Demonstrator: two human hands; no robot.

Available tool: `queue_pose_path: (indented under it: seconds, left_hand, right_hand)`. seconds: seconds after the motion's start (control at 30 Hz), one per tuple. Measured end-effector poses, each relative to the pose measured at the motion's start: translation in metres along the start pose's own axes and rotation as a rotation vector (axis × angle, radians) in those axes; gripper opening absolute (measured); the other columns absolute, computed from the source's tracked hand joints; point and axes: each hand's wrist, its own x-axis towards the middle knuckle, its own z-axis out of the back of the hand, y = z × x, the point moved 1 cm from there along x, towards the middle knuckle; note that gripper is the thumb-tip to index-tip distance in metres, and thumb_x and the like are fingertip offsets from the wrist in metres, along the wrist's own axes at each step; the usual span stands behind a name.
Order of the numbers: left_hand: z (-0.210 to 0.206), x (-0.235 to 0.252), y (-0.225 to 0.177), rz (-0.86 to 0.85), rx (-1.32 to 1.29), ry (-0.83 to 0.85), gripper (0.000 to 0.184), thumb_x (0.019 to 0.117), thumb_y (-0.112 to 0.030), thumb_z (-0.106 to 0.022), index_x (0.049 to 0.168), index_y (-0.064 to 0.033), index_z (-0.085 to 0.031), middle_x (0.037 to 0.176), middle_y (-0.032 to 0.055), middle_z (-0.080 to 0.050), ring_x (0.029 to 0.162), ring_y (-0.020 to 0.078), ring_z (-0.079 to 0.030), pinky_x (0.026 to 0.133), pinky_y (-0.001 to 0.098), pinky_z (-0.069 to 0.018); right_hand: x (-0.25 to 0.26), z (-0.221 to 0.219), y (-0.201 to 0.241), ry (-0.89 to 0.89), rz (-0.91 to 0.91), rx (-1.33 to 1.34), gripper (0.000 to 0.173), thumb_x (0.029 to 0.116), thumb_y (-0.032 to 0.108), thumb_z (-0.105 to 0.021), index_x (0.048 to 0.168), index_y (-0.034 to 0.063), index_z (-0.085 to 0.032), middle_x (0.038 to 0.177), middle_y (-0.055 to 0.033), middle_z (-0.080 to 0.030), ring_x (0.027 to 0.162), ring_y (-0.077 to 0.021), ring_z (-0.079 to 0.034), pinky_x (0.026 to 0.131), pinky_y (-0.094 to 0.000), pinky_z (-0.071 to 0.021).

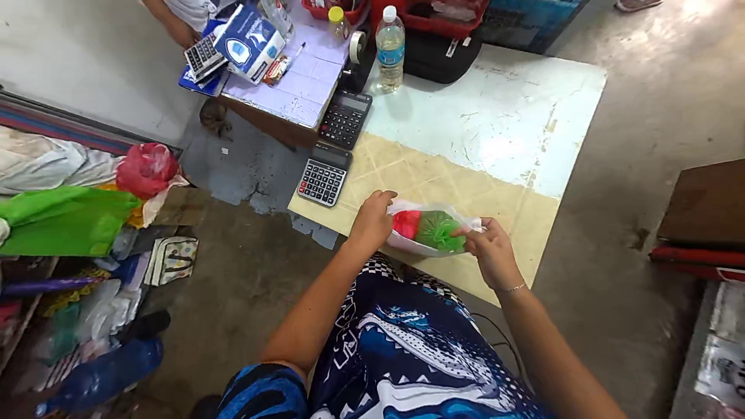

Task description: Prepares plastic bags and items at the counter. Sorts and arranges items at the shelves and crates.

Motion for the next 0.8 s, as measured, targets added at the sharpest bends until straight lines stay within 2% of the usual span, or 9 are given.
queue_pose_path:
  seconds: [0.07,0.13,0.2,0.3,0.4,0.53,0.63,0.73,0.8]
  left_hand:
    - [-0.005,-0.007,-0.011,0.004,-0.050,0.018,0.040,0.0928,0.004,-0.061,0.133,0.0059,-0.061,0.122,0.0257,-0.066,0.115,0.0385,-0.064,0.100,0.0534,-0.0511]
    - [-0.016,-0.012,-0.020,-0.058,-0.076,0.069,0.043,0.0933,0.000,-0.060,0.136,0.0055,-0.059,0.127,0.0251,-0.065,0.118,0.0366,-0.063,0.104,0.0494,-0.0500]
    - [-0.028,-0.011,-0.029,-0.211,-0.084,0.097,0.040,0.0937,0.000,-0.061,0.133,0.0069,-0.061,0.125,0.0255,-0.065,0.117,0.0360,-0.065,0.104,0.0470,-0.0507]
    - [-0.040,-0.007,-0.038,-0.418,-0.037,0.145,0.037,0.0932,0.004,-0.058,0.129,0.0041,-0.066,0.123,0.0235,-0.067,0.110,0.0350,-0.069,0.095,0.0480,-0.0558]
    - [-0.044,0.006,-0.038,-0.630,-0.041,0.160,0.034,0.0920,0.005,-0.057,0.123,0.0031,-0.069,0.115,0.0221,-0.070,0.100,0.0344,-0.072,0.087,0.0481,-0.0594]
    - [-0.055,0.016,-0.037,-0.836,-0.106,0.095,0.031,0.0866,0.007,-0.060,0.114,0.0029,-0.073,0.105,0.0181,-0.073,0.089,0.0308,-0.074,0.078,0.0449,-0.0617]
    - [-0.062,0.020,-0.051,-0.871,-0.188,0.113,0.030,0.0890,0.003,-0.059,0.116,0.0013,-0.073,0.109,0.0172,-0.072,0.086,0.0266,-0.073,0.076,0.0416,-0.0615]
    - [-0.063,0.023,-0.070,-0.836,-0.223,0.121,0.028,0.0917,0.000,-0.061,0.117,0.0002,-0.072,0.110,0.0161,-0.071,0.074,0.0191,-0.068,0.068,0.0342,-0.0591]
    - [-0.064,0.029,-0.083,-0.835,-0.221,0.086,0.027,0.0926,-0.002,-0.061,0.117,0.0003,-0.073,0.110,0.0151,-0.072,0.070,0.0152,-0.067,0.066,0.0296,-0.0581]
  right_hand:
    - [-0.006,-0.007,-0.001,0.101,0.009,-0.111,0.039,0.0918,0.001,-0.062,0.124,-0.0056,-0.041,0.095,-0.0052,-0.071,0.077,-0.0067,-0.067,0.072,-0.0245,-0.0559]
    - [-0.011,-0.024,-0.005,0.194,0.017,-0.189,0.062,0.0860,0.001,-0.072,0.134,-0.0105,-0.035,0.110,-0.0128,-0.070,0.093,-0.0124,-0.071,0.084,-0.0300,-0.0587]
    - [-0.012,-0.045,-0.015,0.181,0.068,-0.259,0.076,0.0794,0.002,-0.079,0.138,-0.0138,-0.034,0.112,-0.0170,-0.067,0.099,-0.0152,-0.069,0.090,-0.0311,-0.0575]
    - [-0.014,-0.072,-0.031,-0.008,0.151,-0.222,0.068,0.0842,0.000,-0.069,0.141,-0.0185,-0.036,0.119,-0.0238,-0.063,0.108,-0.0172,-0.065,0.097,-0.0305,-0.0527]
    - [-0.009,-0.080,-0.038,-0.210,0.250,-0.054,0.057,0.0887,-0.002,-0.059,0.138,-0.0209,-0.038,0.117,-0.0205,-0.064,0.103,-0.0087,-0.065,0.094,-0.0231,-0.0528]
    - [-0.011,-0.076,-0.034,-0.273,0.243,0.039,0.050,0.0919,-0.005,-0.054,0.137,-0.0208,-0.039,0.119,-0.0202,-0.063,0.108,-0.0070,-0.063,0.099,-0.0213,-0.0497]
    - [-0.016,-0.064,-0.025,-0.255,0.227,0.166,0.033,0.1005,-0.001,-0.042,0.129,-0.0153,-0.049,0.110,-0.0097,-0.065,0.101,-0.0017,-0.063,0.094,-0.0199,-0.0514]
    - [-0.026,-0.051,-0.014,-0.186,0.165,0.237,0.027,0.0965,-0.001,-0.044,0.123,-0.0039,-0.051,0.090,0.0041,-0.064,0.073,0.0028,-0.060,0.067,-0.0179,-0.0520]
    - [-0.032,-0.041,-0.008,-0.117,0.144,0.277,0.027,0.0951,-0.002,-0.046,0.122,0.0001,-0.050,0.073,0.0087,-0.060,0.059,0.0020,-0.055,0.058,-0.0184,-0.0488]
